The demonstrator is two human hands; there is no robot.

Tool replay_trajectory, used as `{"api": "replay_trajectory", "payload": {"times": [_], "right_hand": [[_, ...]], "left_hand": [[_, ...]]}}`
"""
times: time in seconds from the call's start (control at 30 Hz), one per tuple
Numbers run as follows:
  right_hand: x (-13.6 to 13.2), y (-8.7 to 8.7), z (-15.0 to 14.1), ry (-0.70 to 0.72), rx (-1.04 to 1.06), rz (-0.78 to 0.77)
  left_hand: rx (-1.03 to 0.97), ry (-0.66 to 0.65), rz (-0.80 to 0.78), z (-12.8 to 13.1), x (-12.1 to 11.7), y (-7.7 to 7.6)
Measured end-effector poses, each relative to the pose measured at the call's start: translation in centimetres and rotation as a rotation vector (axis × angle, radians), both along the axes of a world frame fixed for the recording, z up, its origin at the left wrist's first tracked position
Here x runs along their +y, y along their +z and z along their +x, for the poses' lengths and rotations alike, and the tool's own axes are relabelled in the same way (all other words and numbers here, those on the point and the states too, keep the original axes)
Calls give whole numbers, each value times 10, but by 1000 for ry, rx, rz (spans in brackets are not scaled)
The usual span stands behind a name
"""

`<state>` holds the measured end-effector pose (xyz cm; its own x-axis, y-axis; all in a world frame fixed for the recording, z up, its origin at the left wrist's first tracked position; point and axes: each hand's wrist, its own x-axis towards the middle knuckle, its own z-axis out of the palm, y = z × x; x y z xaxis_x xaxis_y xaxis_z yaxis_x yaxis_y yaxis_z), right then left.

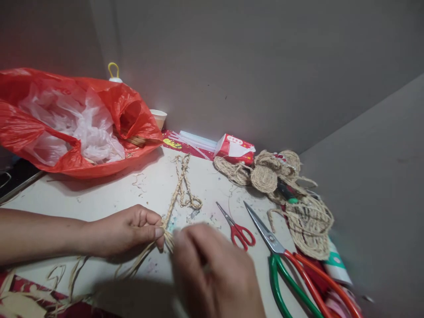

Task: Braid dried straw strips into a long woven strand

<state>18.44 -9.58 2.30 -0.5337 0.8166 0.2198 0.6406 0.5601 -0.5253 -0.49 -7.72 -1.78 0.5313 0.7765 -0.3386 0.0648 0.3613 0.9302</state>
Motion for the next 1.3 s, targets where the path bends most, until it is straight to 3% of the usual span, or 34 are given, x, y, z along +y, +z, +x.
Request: {"api": "replay_trajectory", "payload": {"times": [0.03,0.07,0.17,0.23,0.43,0.6,0.77,0.97,1.17,1.3], "right_hand": [[9,0,1,-133,101,-79],[16,-3,0,-153,180,-214],[27,-20,-8,-70,309,-701],[27,-30,-13,-9,333,-945],[31,-34,-11,71,400,-1076],[35,-39,-11,63,608,-1368],[24,-46,-17,-87,753,-1356],[14,-51,-25,-253,819,-1298],[5,-49,-31,-300,964,-1395],[1,-47,-33,-310,992,-1389]], "left_hand": [[-26,-4,-8,0,0,0],[-61,-8,-8,-1,0,0],[-156,-77,26,0,2,1],[-158,-117,37,1,2,2],[72,-153,75,-3,9,5],[295,-244,277,-6,14,15],[625,-329,634,-9,16,34],[938,-369,847,-9,4,50],[1095,-553,1229,4,-21,37],[1106,-539,1409,12,-34,19]]}}
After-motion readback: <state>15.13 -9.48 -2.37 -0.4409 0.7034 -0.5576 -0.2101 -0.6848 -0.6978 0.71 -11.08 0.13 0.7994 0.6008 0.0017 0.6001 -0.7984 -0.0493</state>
